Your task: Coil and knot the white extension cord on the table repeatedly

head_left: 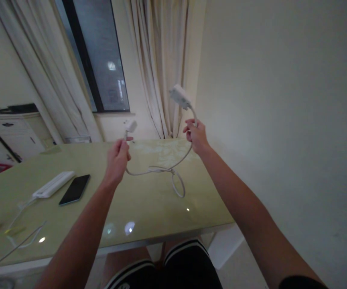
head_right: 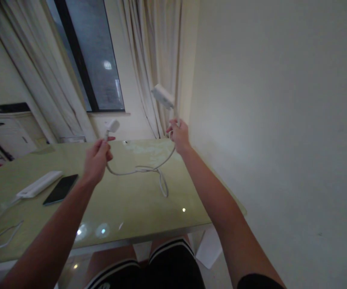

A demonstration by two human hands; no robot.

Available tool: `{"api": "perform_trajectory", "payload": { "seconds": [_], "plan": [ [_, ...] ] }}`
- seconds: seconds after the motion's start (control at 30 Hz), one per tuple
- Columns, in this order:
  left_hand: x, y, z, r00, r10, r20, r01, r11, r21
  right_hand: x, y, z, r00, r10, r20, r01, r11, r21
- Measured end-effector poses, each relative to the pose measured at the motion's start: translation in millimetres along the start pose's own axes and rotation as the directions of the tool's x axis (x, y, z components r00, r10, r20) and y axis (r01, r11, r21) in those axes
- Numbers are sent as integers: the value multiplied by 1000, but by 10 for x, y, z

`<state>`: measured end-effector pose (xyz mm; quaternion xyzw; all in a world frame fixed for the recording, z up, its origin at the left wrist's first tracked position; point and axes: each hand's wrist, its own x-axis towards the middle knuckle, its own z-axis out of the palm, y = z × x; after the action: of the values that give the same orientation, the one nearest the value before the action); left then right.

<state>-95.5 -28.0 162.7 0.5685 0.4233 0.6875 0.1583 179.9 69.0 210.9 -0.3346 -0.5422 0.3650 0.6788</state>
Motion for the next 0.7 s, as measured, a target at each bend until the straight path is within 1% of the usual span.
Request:
{"api": "perform_trajectory", "payload": {
  "seconds": [0.07, 0.1, 0.13, 0.2, 0.27, 0.33, 0.37, 0.43, 0.5, 0.57, 0.6, 0.63, 0.7],
  "plan": [
    [-183, -124, 257, 986, -45, 162, 47, 999, -9, -251, 217, 250, 987, 161, 20, -162, 986, 45],
    [-282, -207, 368, 977, -55, 207, 57, 998, -5, -360, 334, 352, 973, 227, 29, -229, 971, 68],
    [-379, -299, 465, 973, -60, 222, 61, 998, 2, -455, 448, 436, 955, 292, 44, -295, 951, 90],
    [-553, -483, 610, 980, -50, 191, 49, 999, 13, -603, 659, 546, 917, 389, 90, -397, 913, 95],
    [-697, -636, 685, 993, -28, 117, 23, 999, 44, -723, 842, 577, 891, 440, 110, -448, 893, 52],
    [-817, -735, 699, 998, -14, 68, 8, 996, 85, -847, 999, 539, 892, 443, 87, -446, 895, 18],
    [-868, -765, 690, 997, -20, 71, 13, 995, 100, -914, 1068, 501, 897, 436, 75, -439, 898, 24],
    [-945, -798, 657, 991, -68, 118, 55, 993, 108, -1054, 1188, 409, 900, 428, 82, -435, 896, 90],
    [-974, -813, 626, 972, -143, 184, 128, 988, 91, -1186, 1283, 325, 894, 433, 115, -447, 876, 182],
    [-946, -823, 616, 947, -215, 240, 205, 977, 66, -1289, 1354, 271, 893, 425, 149, -449, 863, 232],
    [-914, -829, 622, 936, -234, 263, 223, 972, 71, -1327, 1381, 256, 896, 413, 166, -442, 867, 231],
    [-875, -835, 635, 929, -235, 285, 218, 972, 91, -1356, 1403, 247, 900, 396, 183, -429, 878, 212],
    [-794, -849, 677, 923, -193, 332, 146, 976, 161, -1395, 1439, 237, 906, 357, 227, -393, 910, 134]
  ]
}}
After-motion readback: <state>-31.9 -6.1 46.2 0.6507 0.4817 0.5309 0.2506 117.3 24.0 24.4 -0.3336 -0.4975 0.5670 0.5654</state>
